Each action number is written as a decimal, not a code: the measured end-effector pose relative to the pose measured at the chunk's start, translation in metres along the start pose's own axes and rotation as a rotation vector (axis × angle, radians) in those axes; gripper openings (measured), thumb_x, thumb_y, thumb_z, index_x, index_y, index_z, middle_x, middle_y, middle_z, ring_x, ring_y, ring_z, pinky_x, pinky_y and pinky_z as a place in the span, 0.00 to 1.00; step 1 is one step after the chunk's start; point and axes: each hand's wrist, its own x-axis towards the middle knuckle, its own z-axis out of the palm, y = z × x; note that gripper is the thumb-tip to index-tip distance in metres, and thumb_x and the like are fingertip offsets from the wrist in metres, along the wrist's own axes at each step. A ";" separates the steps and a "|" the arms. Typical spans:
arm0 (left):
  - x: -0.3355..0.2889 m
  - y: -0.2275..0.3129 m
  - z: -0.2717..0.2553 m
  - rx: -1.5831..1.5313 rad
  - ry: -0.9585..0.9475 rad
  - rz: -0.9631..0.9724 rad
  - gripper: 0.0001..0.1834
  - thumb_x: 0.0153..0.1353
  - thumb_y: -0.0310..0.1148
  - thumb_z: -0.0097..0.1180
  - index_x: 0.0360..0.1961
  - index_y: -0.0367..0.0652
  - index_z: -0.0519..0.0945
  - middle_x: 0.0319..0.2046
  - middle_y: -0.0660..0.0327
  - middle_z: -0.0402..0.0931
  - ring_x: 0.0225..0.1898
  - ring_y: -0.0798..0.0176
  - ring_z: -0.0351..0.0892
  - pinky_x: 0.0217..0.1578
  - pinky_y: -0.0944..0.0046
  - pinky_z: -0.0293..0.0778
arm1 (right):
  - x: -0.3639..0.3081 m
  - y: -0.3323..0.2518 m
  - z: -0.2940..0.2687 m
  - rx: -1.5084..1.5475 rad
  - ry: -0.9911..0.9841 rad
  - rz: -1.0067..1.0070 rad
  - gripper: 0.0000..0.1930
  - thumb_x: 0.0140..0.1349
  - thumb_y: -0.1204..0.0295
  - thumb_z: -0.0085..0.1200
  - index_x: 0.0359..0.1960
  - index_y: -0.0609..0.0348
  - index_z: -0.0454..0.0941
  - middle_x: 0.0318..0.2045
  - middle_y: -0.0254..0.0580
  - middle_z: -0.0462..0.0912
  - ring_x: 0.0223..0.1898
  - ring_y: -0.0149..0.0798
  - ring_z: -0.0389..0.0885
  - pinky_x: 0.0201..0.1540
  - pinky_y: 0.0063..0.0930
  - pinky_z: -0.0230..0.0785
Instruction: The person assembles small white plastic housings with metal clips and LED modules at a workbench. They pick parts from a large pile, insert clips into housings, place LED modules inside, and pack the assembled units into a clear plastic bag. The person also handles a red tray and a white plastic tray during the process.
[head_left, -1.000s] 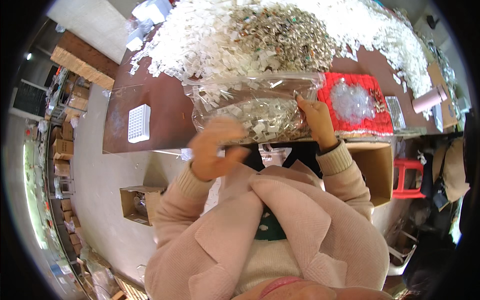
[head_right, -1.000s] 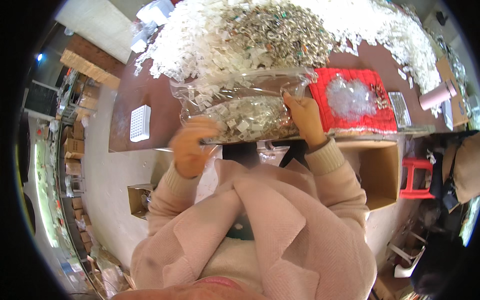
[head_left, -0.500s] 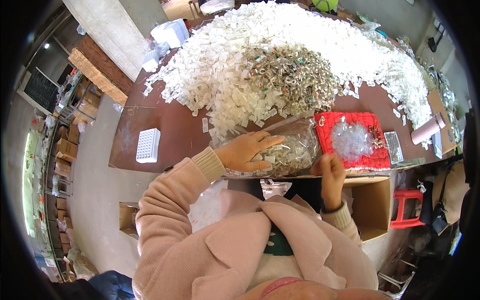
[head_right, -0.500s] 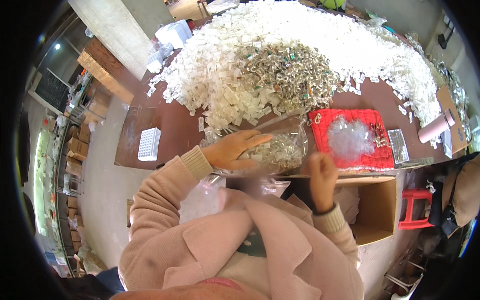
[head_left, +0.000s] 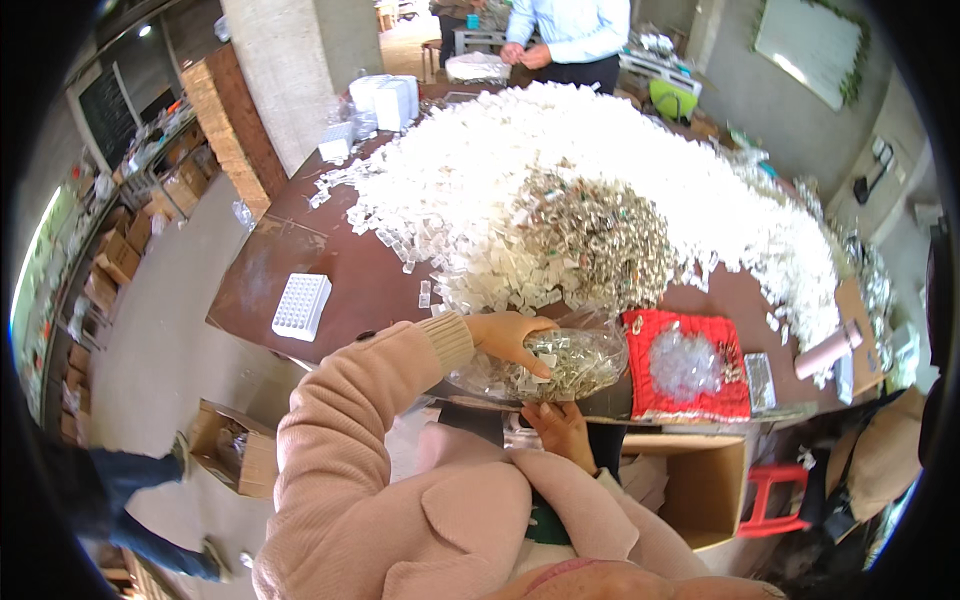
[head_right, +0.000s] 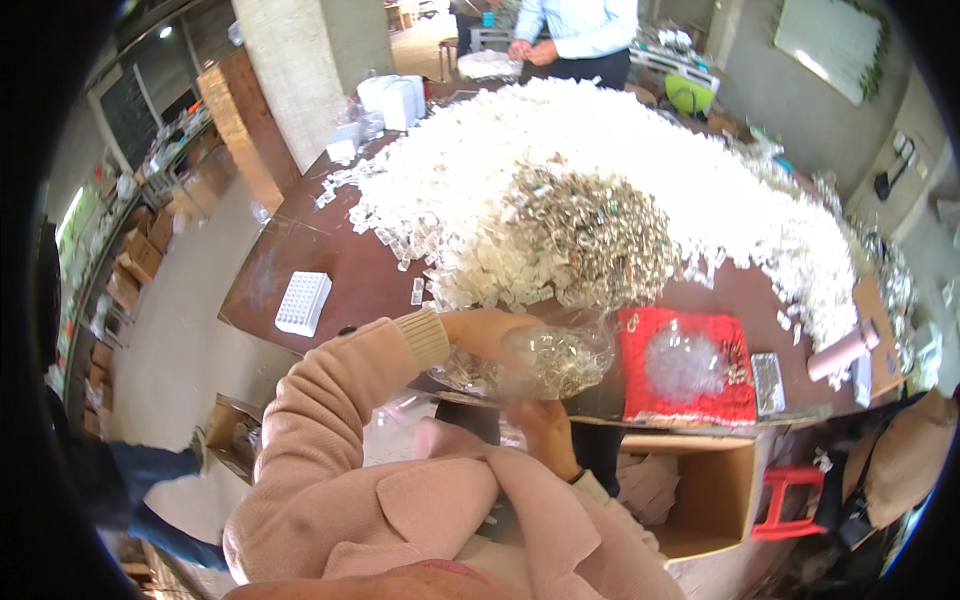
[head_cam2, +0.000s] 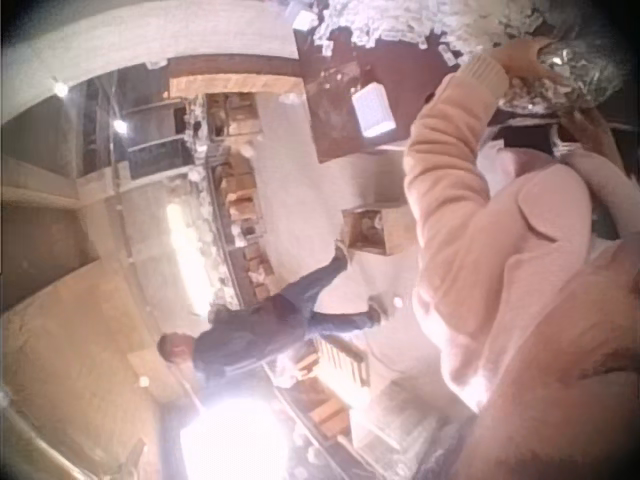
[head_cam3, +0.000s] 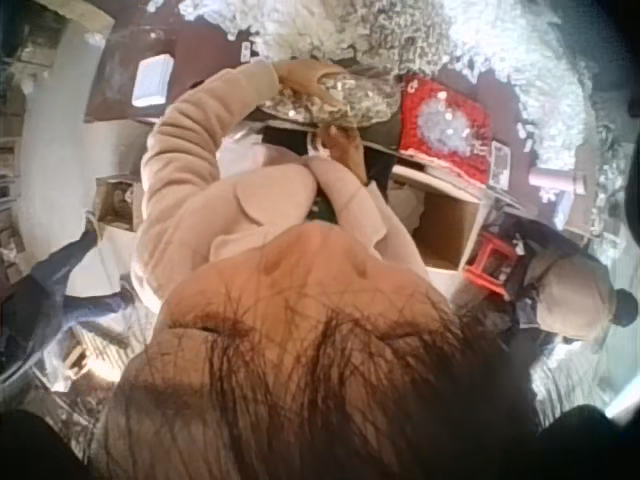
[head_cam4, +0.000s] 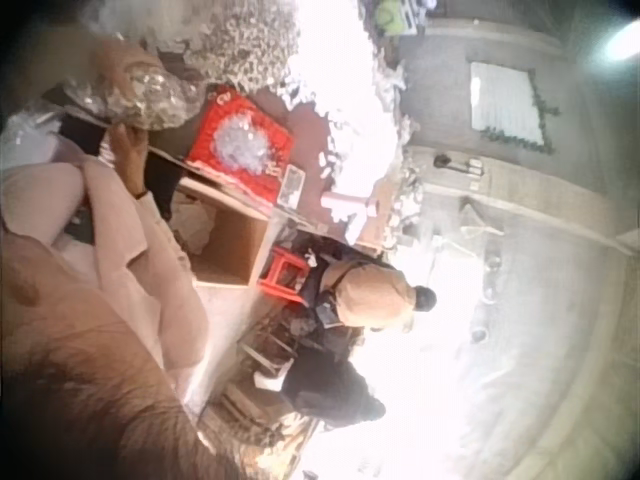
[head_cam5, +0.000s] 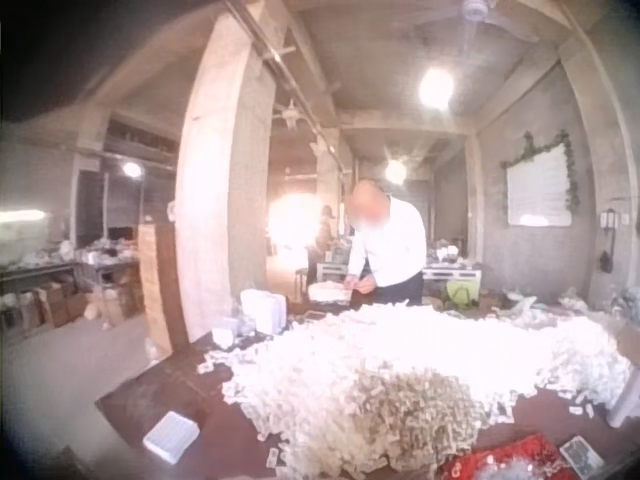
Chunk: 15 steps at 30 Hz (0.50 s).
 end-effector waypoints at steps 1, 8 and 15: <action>0.002 -0.001 -0.001 -0.054 0.004 0.032 0.48 0.50 0.55 0.71 0.66 0.38 0.68 0.55 0.52 0.78 0.56 0.57 0.77 0.56 0.60 0.70 | 0.002 0.006 0.003 -0.059 0.001 -0.079 0.28 0.65 0.81 0.57 0.65 0.63 0.60 0.58 0.49 0.72 0.59 0.44 0.74 0.63 0.43 0.69; -0.033 0.036 -0.014 -0.384 0.107 0.134 0.47 0.53 0.49 0.72 0.68 0.35 0.65 0.57 0.53 0.75 0.58 0.61 0.72 0.59 0.61 0.66 | 0.008 0.002 0.031 -0.239 0.030 -0.635 0.33 0.54 0.90 0.60 0.60 0.58 0.62 0.55 0.43 0.75 0.54 0.37 0.77 0.55 0.31 0.73; -0.086 0.095 0.017 -0.744 0.200 0.308 0.60 0.48 0.52 0.74 0.74 0.36 0.53 0.67 0.53 0.62 0.67 0.58 0.61 0.67 0.57 0.57 | -0.033 -0.065 0.045 -0.583 -0.084 -0.610 0.37 0.46 0.81 0.68 0.61 0.67 0.66 0.52 0.43 0.78 0.50 0.37 0.78 0.53 0.32 0.74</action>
